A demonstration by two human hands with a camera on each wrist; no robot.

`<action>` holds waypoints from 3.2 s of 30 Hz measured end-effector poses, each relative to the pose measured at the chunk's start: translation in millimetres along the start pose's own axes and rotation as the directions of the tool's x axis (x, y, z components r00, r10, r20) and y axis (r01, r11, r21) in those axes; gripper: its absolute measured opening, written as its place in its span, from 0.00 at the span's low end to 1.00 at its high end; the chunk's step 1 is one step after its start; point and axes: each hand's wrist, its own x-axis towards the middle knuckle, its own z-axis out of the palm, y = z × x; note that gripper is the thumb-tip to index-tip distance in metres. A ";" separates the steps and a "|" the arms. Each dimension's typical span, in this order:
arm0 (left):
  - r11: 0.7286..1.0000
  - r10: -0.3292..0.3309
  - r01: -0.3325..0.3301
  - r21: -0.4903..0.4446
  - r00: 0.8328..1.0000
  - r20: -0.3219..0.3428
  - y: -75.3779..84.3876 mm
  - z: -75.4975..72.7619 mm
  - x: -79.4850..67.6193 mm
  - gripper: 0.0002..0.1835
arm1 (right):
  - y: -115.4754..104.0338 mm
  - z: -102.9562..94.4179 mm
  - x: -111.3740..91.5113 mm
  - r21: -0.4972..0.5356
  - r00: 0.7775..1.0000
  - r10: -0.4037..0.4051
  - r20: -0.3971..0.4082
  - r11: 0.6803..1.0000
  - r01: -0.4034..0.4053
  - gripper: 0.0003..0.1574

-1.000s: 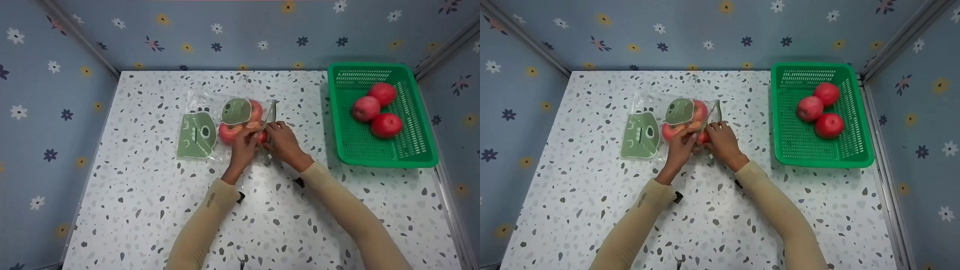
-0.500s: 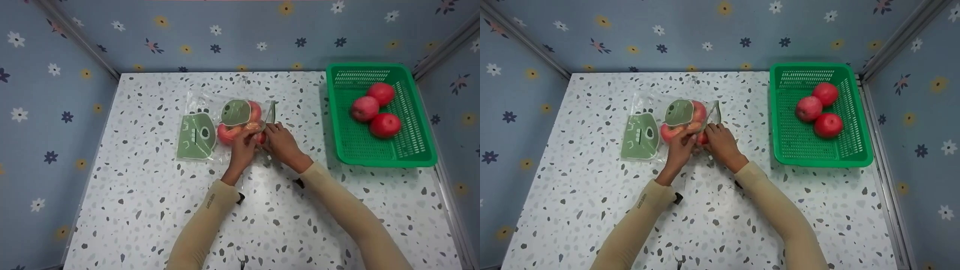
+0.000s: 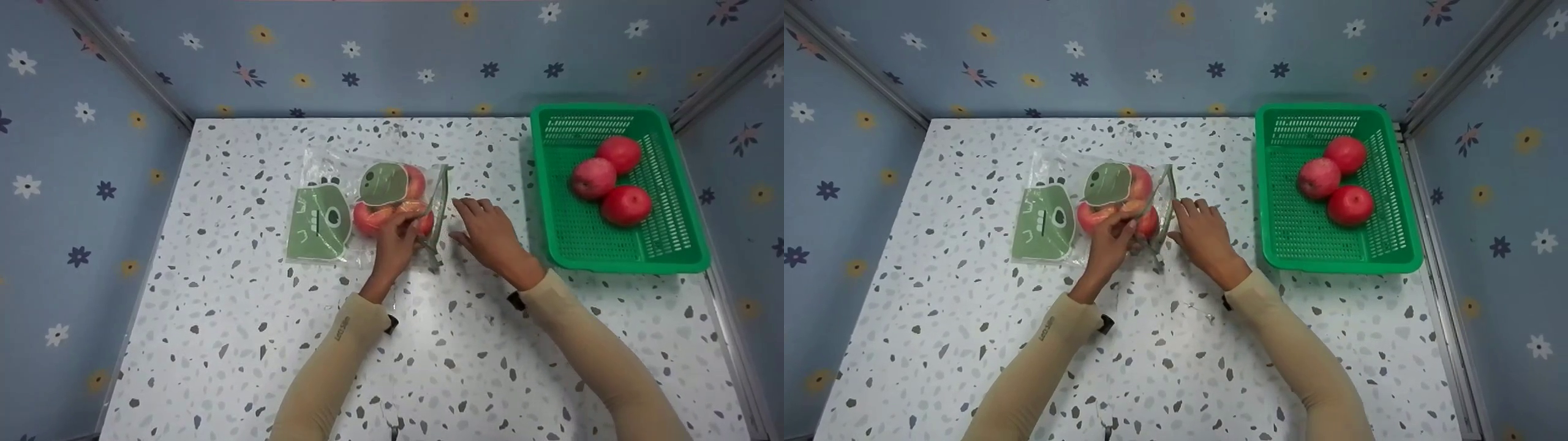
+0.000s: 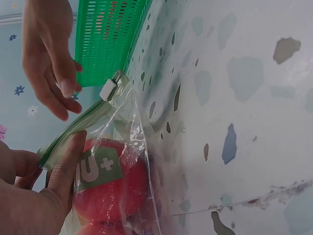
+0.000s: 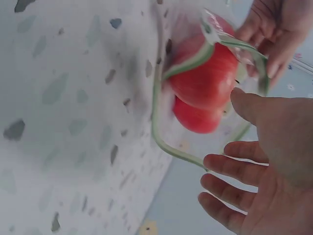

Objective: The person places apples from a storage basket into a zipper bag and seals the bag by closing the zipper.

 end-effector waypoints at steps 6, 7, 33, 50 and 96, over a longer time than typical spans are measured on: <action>1.000 0.003 -0.004 0.012 1.000 0.009 0.2 -0.5 -0.3 0.12 | 13.8 -26.2 -15.0 -0.011 0.998 0.011 -0.069 1.000 -0.012 0.39; 1.000 0.005 -0.005 0.018 1.000 0.010 0.2 -0.7 -0.4 0.12 | 17.5 -30.2 -17.5 -0.006 0.997 0.016 -0.080 1.000 -0.017 0.38; 1.000 -0.002 0.002 -0.002 1.000 -0.003 0.5 -4.0 -2.9 0.13 | 114.4 -93.4 -77.7 0.089 0.949 0.236 -0.211 0.971 -0.222 0.31; 1.000 -0.005 0.005 0.003 1.000 0.001 -0.1 -5.6 -1.6 0.13 | 167.1 -110.4 -86.8 0.028 0.930 0.331 -0.158 0.943 -0.330 0.31; 1.000 0.011 -0.011 -0.002 1.000 0.021 -3.1 -8.3 -3.6 0.13 | 226.1 -126.3 -80.3 -0.015 0.836 0.408 0.366 0.901 -0.433 0.29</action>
